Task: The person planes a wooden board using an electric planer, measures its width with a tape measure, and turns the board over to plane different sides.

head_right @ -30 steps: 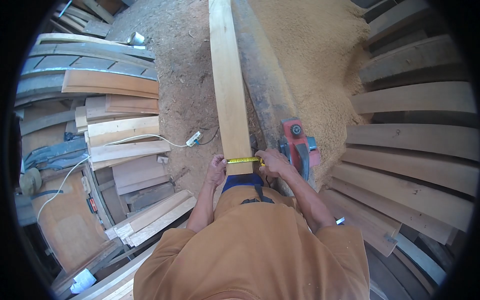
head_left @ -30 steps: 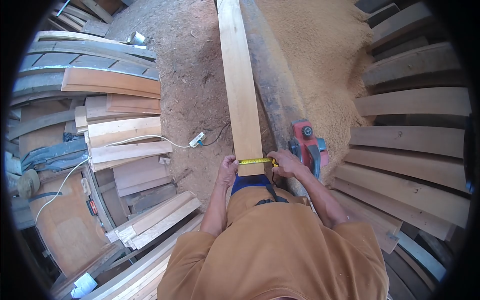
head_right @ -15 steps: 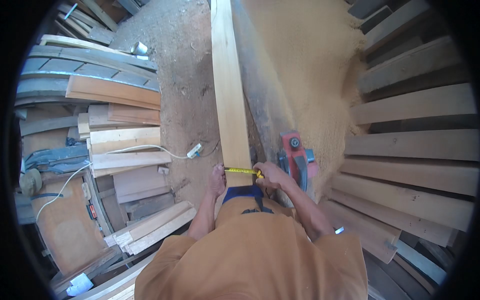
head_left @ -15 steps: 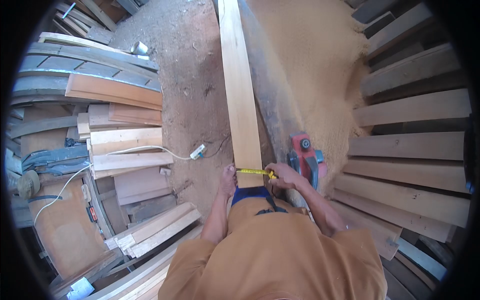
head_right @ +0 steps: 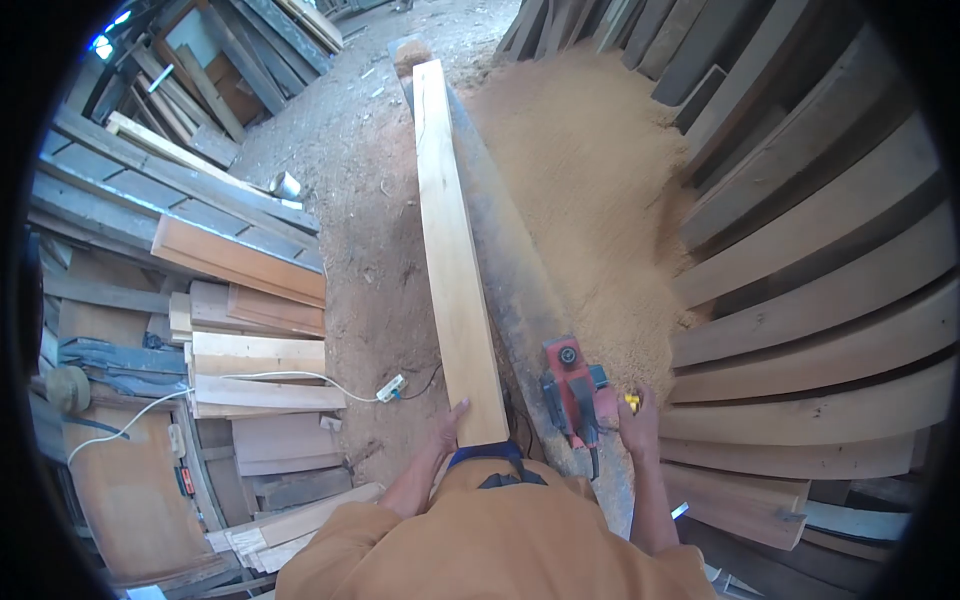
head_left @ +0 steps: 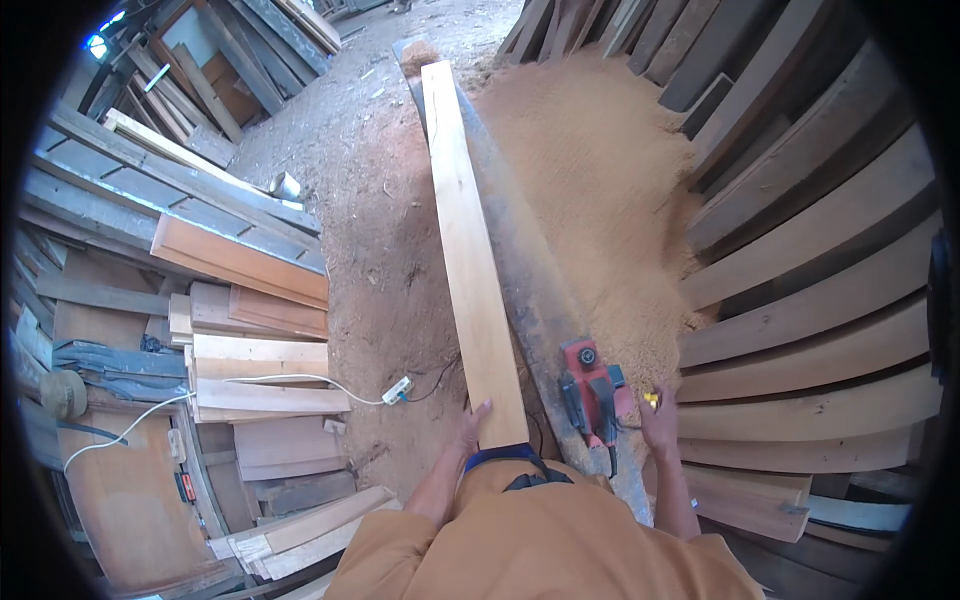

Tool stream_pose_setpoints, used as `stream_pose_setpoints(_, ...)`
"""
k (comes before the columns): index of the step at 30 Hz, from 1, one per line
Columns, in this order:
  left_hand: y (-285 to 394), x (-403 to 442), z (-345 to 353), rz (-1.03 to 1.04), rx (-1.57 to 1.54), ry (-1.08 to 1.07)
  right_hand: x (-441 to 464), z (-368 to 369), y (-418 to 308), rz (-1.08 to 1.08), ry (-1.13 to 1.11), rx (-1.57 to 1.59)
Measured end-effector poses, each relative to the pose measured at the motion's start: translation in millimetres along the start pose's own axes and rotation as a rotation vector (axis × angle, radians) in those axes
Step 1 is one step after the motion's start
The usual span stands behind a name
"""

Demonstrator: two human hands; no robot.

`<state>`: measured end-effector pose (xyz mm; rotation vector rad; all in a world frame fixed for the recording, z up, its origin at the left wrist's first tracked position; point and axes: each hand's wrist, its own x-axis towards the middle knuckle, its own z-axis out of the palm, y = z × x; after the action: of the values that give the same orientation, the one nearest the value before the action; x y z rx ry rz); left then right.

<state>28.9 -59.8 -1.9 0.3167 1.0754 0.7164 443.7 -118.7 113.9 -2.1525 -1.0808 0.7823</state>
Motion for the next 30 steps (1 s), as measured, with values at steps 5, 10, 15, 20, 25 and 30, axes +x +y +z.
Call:
stream_pose_setpoints(5,25,-43,53,-0.054,-0.177,-0.166,-70,28,92,0.232,-0.224,-0.344)
stream_pose_setpoints(10,84,-100,163,0.170,-0.455,-0.543,-132,80,174,0.364,-0.228,-0.511)
stream_pose_setpoints(15,154,-108,251,0.215,-0.687,-0.867,-126,97,189,0.479,-0.206,-0.490)
stream_pose_setpoints(20,251,-141,321,0.170,-0.736,-0.891,-124,69,148,0.500,-0.298,-0.548)
stream_pose_setpoints(25,289,-153,353,0.234,-0.739,-0.897,-135,37,131,0.546,-0.351,-0.599)
stream_pose_setpoints(30,296,-155,358,0.237,-0.729,-0.957,-150,4,119,0.590,-0.389,-0.651)
